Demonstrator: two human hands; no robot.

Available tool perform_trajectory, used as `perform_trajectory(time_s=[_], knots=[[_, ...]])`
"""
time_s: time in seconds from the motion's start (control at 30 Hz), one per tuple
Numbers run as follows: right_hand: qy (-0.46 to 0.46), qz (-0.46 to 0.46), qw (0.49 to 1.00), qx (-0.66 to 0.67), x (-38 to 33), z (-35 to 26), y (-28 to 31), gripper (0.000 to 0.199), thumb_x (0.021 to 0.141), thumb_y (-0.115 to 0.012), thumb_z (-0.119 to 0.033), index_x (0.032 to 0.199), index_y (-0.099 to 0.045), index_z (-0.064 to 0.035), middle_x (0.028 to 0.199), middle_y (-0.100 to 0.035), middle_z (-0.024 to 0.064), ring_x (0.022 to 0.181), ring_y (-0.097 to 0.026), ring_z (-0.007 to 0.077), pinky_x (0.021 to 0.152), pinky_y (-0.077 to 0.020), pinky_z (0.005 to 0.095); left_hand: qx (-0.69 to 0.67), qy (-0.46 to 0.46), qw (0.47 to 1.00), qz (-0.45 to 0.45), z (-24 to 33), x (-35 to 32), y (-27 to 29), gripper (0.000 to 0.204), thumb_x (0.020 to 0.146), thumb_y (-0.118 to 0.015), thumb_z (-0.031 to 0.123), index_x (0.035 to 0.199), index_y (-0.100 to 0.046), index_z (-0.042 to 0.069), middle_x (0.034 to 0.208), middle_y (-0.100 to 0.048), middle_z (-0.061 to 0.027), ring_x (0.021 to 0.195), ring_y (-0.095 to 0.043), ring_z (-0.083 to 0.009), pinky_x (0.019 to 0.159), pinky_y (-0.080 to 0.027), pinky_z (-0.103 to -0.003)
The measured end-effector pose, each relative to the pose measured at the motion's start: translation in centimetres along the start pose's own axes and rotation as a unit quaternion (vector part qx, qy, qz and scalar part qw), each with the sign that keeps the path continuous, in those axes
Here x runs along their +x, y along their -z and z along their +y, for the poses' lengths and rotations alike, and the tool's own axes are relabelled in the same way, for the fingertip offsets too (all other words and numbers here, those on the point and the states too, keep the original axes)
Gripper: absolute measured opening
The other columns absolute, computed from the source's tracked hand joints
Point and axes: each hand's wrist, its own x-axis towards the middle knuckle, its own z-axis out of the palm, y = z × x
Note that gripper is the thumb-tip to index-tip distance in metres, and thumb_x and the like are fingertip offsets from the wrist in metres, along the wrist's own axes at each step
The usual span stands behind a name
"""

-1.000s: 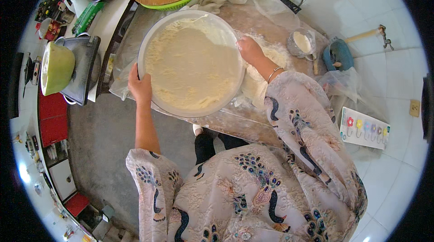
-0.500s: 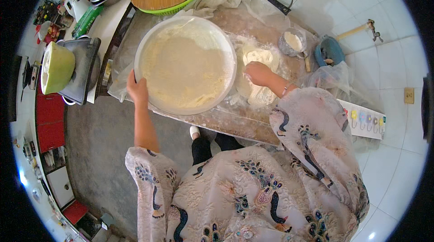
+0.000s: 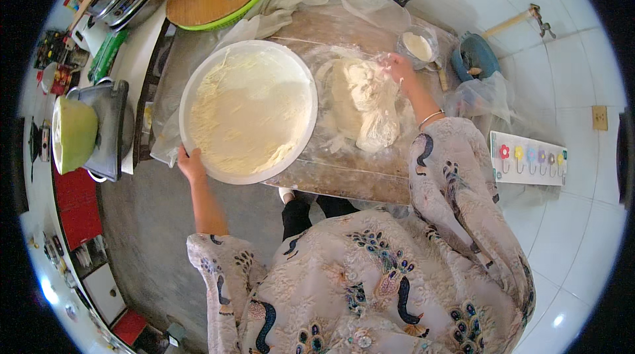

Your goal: The person cleans the kitchen sink area with a purple cloth, then moves to a table to prepare for dough work. They handle a bag of green vegetables, a round wooden board, and a bowl of dough. The person spreads flour on a plastic sheet covering the table and then transfers the dough from the bowl onto the floured surface.

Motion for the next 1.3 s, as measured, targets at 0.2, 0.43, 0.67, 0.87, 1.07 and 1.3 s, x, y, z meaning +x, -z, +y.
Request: perform_trajectory(time_s=[0.2, 0.43, 0.67, 0.87, 1.07, 1.3], knots=[[0.123, 0.165, 0.958, -0.198, -1.3, 10.5, -2.3, 0.046, 0.079, -0.060, -0.015, 0.121, -0.047, -0.0030, 0.111, -0.057, 0.0144, 0.099, -0.056, 0.0218, 0.083, -0.0440, 0.0312, -0.022, 0.094, 0.995, -0.037, 1.2, 5.6, 0.1, 0.046, 0.072, -0.051, 0.001, 0.118, -0.050, -0.002, 0.104, -0.058, -0.0091, 0.085, -0.056, -0.0197, 0.075, -0.044, -0.029], [0.171, -0.009, 0.917, -0.361, -10.1, 2.3, -12.4, 0.064, 0.072, -0.063, -0.037, 0.127, -0.043, -0.0124, 0.113, -0.051, 0.0189, 0.106, -0.048, 0.0345, 0.090, -0.0396, 0.0432, -0.021, 0.097, 0.986, -0.138, 0.0, 9.0, 1.8, 0.049, 0.074, -0.052, 0.006, 0.122, -0.047, 0.000, 0.109, -0.055, -0.0106, 0.091, -0.054, -0.0233, 0.077, -0.043, -0.032], [0.125, 0.198, 0.955, -0.183, -8.4, -0.9, -1.1, 0.039, 0.077, -0.060, -0.026, 0.111, -0.057, -0.0074, 0.106, -0.055, 0.0189, 0.100, -0.052, 0.0348, 0.087, -0.0419, 0.0392, 0.133, -0.055, 0.986, -0.084, -1.7, 7.2, 2.6, 0.054, 0.085, -0.053, 0.019, 0.130, -0.034, -0.004, 0.122, -0.047, -0.0186, 0.104, -0.050, -0.0253, 0.082, -0.043, -0.035], [0.134, 0.293, 0.910, -0.260, 3.9, 3.7, 8.7, 0.036, 0.076, -0.059, -0.022, 0.107, -0.059, -0.0042, 0.109, -0.056, 0.0204, 0.102, -0.053, 0.0335, 0.088, -0.0409, 0.0387, 0.042, 0.042, 0.997, 0.051, 2.3, -4.4, 0.2, 0.060, 0.086, -0.054, 0.018, 0.135, -0.024, -0.002, 0.132, -0.033, -0.0198, 0.115, -0.042, -0.0288, 0.093, -0.038, -0.037], [0.050, 0.081, 0.869, -0.485, 11.0, 3.4, 12.5, 0.051, 0.073, -0.062, -0.019, 0.120, -0.049, -0.0059, 0.120, -0.051, 0.0183, 0.111, -0.049, 0.0289, 0.094, -0.0384, 0.0376, 0.295, -0.276, 0.915, 0.011, 9.6, -11.1, -5.5, 0.062, 0.078, -0.059, 0.009, 0.133, -0.030, 0.003, 0.138, -0.026, -0.0198, 0.127, -0.026, -0.0353, 0.100, -0.027, -0.049], [-0.034, 0.075, 0.804, -0.590, 17.6, 9.8, 13.0, 0.046, 0.074, -0.058, -0.015, 0.119, -0.049, -0.0075, 0.120, -0.050, 0.0164, 0.109, -0.049, 0.0289, 0.092, -0.0395, 0.0381, 0.271, -0.276, 0.908, -0.160, 13.5, -14.0, -12.0, 0.060, 0.073, -0.064, 0.006, 0.128, -0.039, 0.004, 0.138, -0.027, -0.0193, 0.127, -0.026, -0.0372, 0.101, -0.023, -0.050]])
